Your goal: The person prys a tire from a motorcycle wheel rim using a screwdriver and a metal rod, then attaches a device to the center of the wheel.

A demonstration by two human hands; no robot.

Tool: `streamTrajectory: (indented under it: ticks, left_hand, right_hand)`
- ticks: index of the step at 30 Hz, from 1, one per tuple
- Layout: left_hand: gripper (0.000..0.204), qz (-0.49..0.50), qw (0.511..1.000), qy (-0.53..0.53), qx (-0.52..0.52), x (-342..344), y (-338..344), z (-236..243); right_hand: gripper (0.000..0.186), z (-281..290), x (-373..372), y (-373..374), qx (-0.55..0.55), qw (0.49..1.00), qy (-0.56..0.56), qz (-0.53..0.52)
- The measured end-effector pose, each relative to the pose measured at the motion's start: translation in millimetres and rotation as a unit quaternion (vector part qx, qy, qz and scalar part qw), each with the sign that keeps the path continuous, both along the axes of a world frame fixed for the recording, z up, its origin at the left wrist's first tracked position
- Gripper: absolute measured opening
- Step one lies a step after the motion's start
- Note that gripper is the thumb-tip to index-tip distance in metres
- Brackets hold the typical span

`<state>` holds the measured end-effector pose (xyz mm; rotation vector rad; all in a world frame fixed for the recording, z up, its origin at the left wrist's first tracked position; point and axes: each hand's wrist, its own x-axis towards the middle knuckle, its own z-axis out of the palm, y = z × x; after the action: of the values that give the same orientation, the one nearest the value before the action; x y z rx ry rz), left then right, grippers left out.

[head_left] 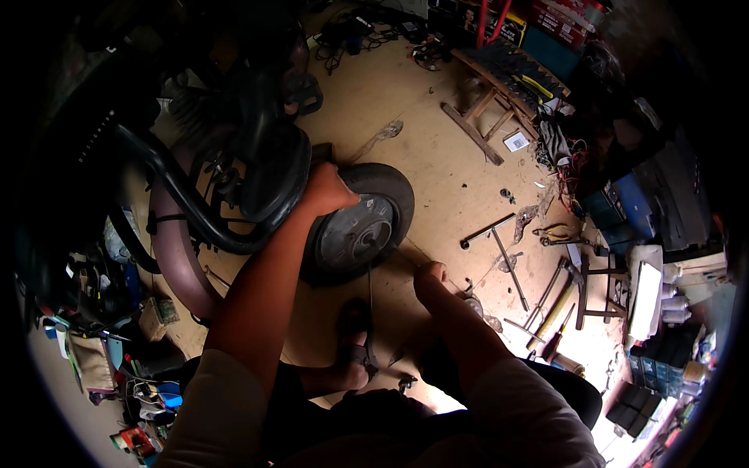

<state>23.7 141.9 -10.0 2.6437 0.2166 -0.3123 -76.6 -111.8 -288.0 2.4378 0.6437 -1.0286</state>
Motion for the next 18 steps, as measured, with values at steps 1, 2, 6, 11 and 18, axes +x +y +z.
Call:
streamTrajectory:
  ticks: [1, 2, 6, 11, 18]
  left_hand:
    - [0.079, 0.005, 1.000, -0.001, 0.004, -3.3, 5.8, -3.0]
    - [0.077, 0.008, 0.999, -0.032, 0.021, -7.5, 10.5, -6.8]
    - [0.050, 0.002, 0.997, -0.074, 0.008, -4.2, 3.4, -14.4]
    - [0.045, 0.016, 0.997, -0.056, 0.054, -0.8, -1.6, -6.5]
    - [0.079, 0.026, 0.998, 0.020, 0.045, -8.1, 11.2, 6.2]
  right_hand:
    - [0.022, 3.1, -1.3, 6.0, -0.001, 1.000, -0.018, 0.015]
    - [0.026, 5.7, 3.3, 13.9, -0.067, 0.993, 0.094, 0.039]
    - [0.036, 6.5, -2.6, 11.5, -0.055, 0.998, 0.000, 0.011]
    - [0.034, 5.3, -8.5, 0.0, -0.015, 1.000, -0.014, 0.006]
    - [0.028, 46.2, -84.6, 71.1, 0.348, 0.931, 0.001, -0.108]
